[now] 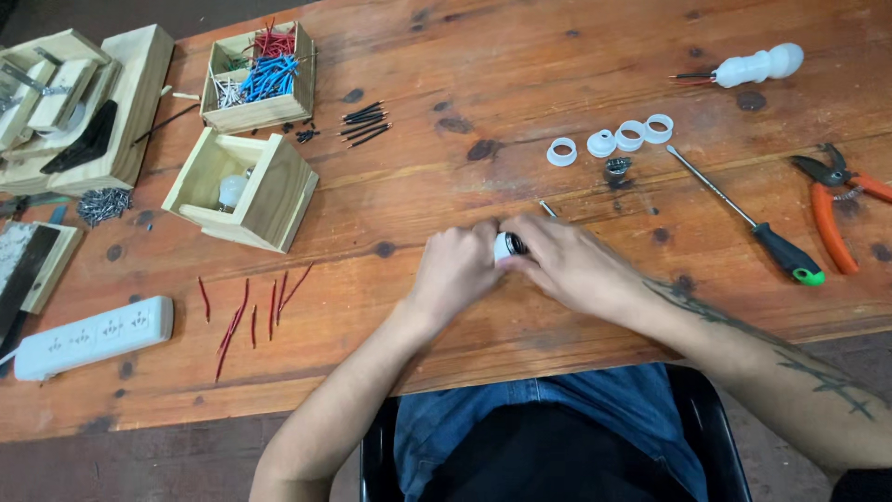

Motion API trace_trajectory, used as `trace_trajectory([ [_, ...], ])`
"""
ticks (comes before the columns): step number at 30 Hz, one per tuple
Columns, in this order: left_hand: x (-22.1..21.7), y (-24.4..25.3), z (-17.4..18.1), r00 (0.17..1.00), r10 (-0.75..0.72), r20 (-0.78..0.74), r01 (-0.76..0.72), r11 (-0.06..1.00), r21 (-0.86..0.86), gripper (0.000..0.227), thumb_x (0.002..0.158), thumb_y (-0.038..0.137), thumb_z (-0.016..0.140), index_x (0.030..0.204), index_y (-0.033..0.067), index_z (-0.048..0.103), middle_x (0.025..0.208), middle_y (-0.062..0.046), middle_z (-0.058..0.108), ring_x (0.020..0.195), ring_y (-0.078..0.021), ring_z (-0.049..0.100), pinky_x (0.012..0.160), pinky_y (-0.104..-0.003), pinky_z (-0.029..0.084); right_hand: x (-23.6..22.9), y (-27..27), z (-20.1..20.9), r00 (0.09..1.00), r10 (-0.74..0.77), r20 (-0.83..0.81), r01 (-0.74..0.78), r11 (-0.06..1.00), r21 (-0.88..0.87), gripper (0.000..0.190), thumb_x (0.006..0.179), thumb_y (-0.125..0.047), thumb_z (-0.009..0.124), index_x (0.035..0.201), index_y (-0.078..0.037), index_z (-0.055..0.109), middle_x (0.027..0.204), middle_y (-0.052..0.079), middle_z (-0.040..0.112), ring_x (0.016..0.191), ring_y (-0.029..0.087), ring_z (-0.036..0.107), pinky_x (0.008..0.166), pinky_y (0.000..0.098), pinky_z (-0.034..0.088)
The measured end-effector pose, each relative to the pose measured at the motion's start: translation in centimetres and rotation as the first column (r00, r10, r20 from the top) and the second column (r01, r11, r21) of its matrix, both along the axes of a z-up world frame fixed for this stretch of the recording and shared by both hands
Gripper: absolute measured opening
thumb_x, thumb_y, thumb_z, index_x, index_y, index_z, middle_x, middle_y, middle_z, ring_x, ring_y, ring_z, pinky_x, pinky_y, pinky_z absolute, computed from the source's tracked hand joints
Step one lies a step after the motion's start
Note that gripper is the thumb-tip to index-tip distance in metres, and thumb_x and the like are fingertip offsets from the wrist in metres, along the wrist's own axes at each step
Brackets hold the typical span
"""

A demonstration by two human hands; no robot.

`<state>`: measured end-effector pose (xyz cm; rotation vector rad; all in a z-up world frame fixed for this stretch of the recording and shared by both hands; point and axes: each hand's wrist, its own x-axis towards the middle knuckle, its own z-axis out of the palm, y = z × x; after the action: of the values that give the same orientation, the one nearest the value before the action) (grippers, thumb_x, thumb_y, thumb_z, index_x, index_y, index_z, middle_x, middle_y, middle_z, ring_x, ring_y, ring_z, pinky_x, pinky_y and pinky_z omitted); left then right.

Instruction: The person assembles multiple light bulb sockets by inserting red and black wires into socket terminals and tightening them with a screwdriver. They then screw a light bulb into each socket and place the completed units into a wooden box. The process is repeated for several sockets.

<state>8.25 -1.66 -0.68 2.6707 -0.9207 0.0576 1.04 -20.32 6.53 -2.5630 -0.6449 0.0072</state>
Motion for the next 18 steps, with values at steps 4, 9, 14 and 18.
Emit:
trace_trajectory([
  [4, -0.7, -0.6, 4.4, 0.908, -0.218, -0.358, 0.096, 0.94, -0.327, 0.026, 0.081, 0.025, 0.075, 0.085, 0.0006, 0.068, 0.07, -0.023, 0.072, 0.076, -0.0478, 0.074, 0.07, -0.053, 0.058, 0.1, -1.1, 2.2, 0.986, 0.165, 0.025, -0.159, 0.972, -0.176, 0.028, 0.101, -0.02, 0.06, 0.125, -0.006, 0.058, 0.125, 0.027, 0.068, 0.117, 0.042, 0.068, 0.106, 0.0587, 0.05],
  [9, -1.4, -1.4, 2.8, 0.912, -0.141, -0.385, 0.055, 0.973, -0.224, 0.034, 0.07, 0.028, 0.082, 0.091, 0.0027, 0.074, 0.076, -0.021, 0.074, 0.087, -0.0471, 0.074, 0.076, -0.058, 0.058, -0.5, -1.5, 4.1, 0.973, 0.221, 0.06, -0.218, 0.974, -0.062, 0.038, 0.096, -0.031, 0.066, 0.127, -0.011, 0.06, 0.115, 0.017, 0.07, 0.112, 0.035, 0.07, 0.099, 0.0497, 0.054],
  [14, -2.0, -0.1, 1.2, 0.995, -0.081, -0.062, 0.072, 0.987, -0.142, 0.037, 0.088, 0.043, 0.067, 0.096, 0.0068, 0.067, 0.067, -0.017, 0.07, 0.07, -0.0392, 0.075, 0.066, -0.052, 0.059, -0.7, -0.5, 2.4, 0.998, 0.029, -0.061, -0.033, 0.997, -0.065, 0.042, 0.104, -0.044, 0.056, 0.123, -0.007, 0.059, 0.097, 0.022, 0.075, 0.091, 0.034, 0.078, 0.086, 0.0476, 0.06],
  [18, -2.8, -0.3, 6.3, 0.91, -0.26, -0.324, 0.15, 0.933, -0.328, 0.035, 0.084, 0.028, 0.077, 0.088, -0.0052, 0.069, 0.069, -0.026, 0.07, 0.074, -0.0475, 0.074, 0.069, -0.055, 0.059, 0.1, -1.6, 0.0, 0.916, 0.33, 0.23, -0.279, 0.933, -0.227, 0.03, 0.096, -0.017, 0.065, 0.124, -0.006, 0.064, 0.112, 0.018, 0.068, 0.113, 0.035, 0.067, 0.097, 0.0471, 0.055],
])
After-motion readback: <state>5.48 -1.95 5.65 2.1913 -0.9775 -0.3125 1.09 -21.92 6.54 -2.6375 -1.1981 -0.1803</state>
